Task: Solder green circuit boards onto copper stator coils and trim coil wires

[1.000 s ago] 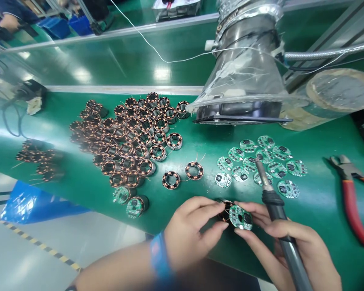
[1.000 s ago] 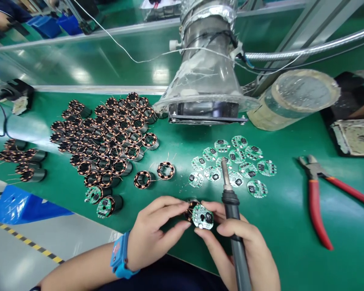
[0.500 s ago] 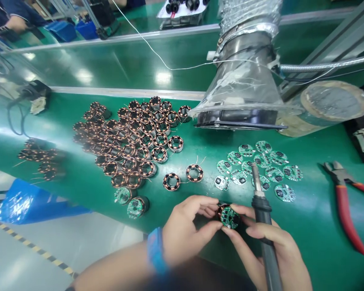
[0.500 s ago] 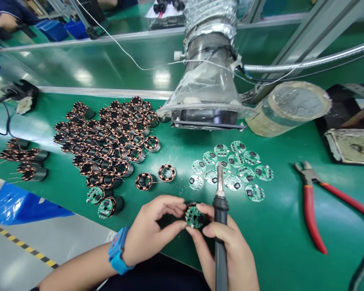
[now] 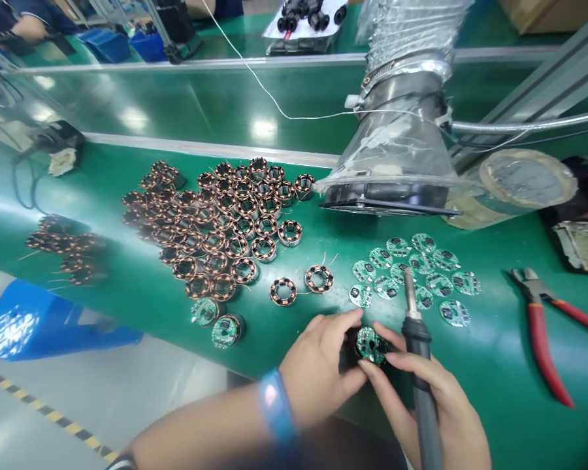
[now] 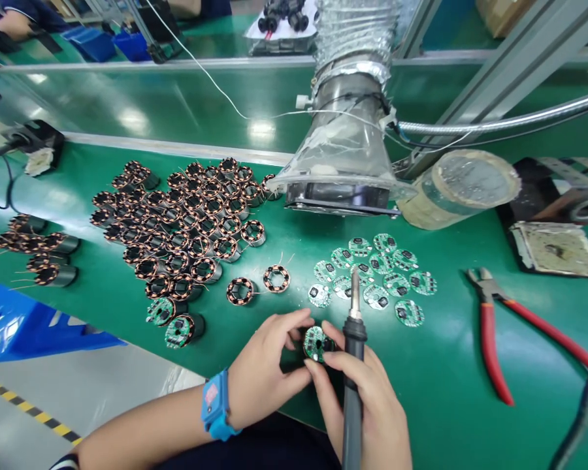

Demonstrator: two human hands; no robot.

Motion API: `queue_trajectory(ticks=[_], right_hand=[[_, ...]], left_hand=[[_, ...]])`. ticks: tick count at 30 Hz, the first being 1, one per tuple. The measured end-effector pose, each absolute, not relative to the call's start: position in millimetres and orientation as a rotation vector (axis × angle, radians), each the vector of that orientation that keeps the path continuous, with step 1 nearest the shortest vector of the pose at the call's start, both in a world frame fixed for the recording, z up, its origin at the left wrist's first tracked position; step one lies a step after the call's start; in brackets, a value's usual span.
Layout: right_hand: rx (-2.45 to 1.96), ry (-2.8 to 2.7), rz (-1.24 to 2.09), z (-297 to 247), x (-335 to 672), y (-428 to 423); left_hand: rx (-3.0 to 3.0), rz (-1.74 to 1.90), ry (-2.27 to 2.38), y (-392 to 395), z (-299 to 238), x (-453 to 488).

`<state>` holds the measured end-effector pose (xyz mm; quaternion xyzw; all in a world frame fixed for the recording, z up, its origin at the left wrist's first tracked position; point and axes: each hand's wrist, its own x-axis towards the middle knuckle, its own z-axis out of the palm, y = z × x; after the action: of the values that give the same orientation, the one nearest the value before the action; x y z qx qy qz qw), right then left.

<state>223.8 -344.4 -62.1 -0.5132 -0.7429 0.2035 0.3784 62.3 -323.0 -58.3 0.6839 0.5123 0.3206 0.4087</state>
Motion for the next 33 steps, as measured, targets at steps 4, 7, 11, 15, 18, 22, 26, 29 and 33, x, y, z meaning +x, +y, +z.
queue_trajectory(ticks=[4, 7, 11, 15, 18, 22, 26, 29, 33], right_hand=[[-1.295, -1.877, 0.45, -61, 229, -344], [-1.288, -1.993, 0.389, -65, 232, -330], [-1.182, -2.26, 0.413, -79, 234, -312], [-1.12, -2.376, 0.334, -88, 237, -321], [-1.1, -2.374, 0.294, -82, 239, -332], [-1.156, -2.286, 0.256, -68, 238, -326], [-1.139, -2.393, 0.226, -69, 240, -306], [-1.081, -2.498, 0.172, -73, 241, -300], [-1.05, -2.535, 0.081, -70, 239, -300]], left_hand=[[1.994, 0.829, 1.389, -329, -55, 49], [2.218, 0.832, 1.576, -343, -47, 25], [2.334, 0.773, 2.072, -356, -33, -1], [2.27, 0.665, 2.26, -349, -18, -5], [2.29, 0.593, 2.234, -331, -10, 1], [2.42, 0.322, 2.191, -310, -8, 14], [2.511, 0.326, 2.099, -310, -12, 28], [2.479, 0.487, 1.959, -319, -16, 37], [2.389, 0.593, 1.818, -329, -22, 42]])
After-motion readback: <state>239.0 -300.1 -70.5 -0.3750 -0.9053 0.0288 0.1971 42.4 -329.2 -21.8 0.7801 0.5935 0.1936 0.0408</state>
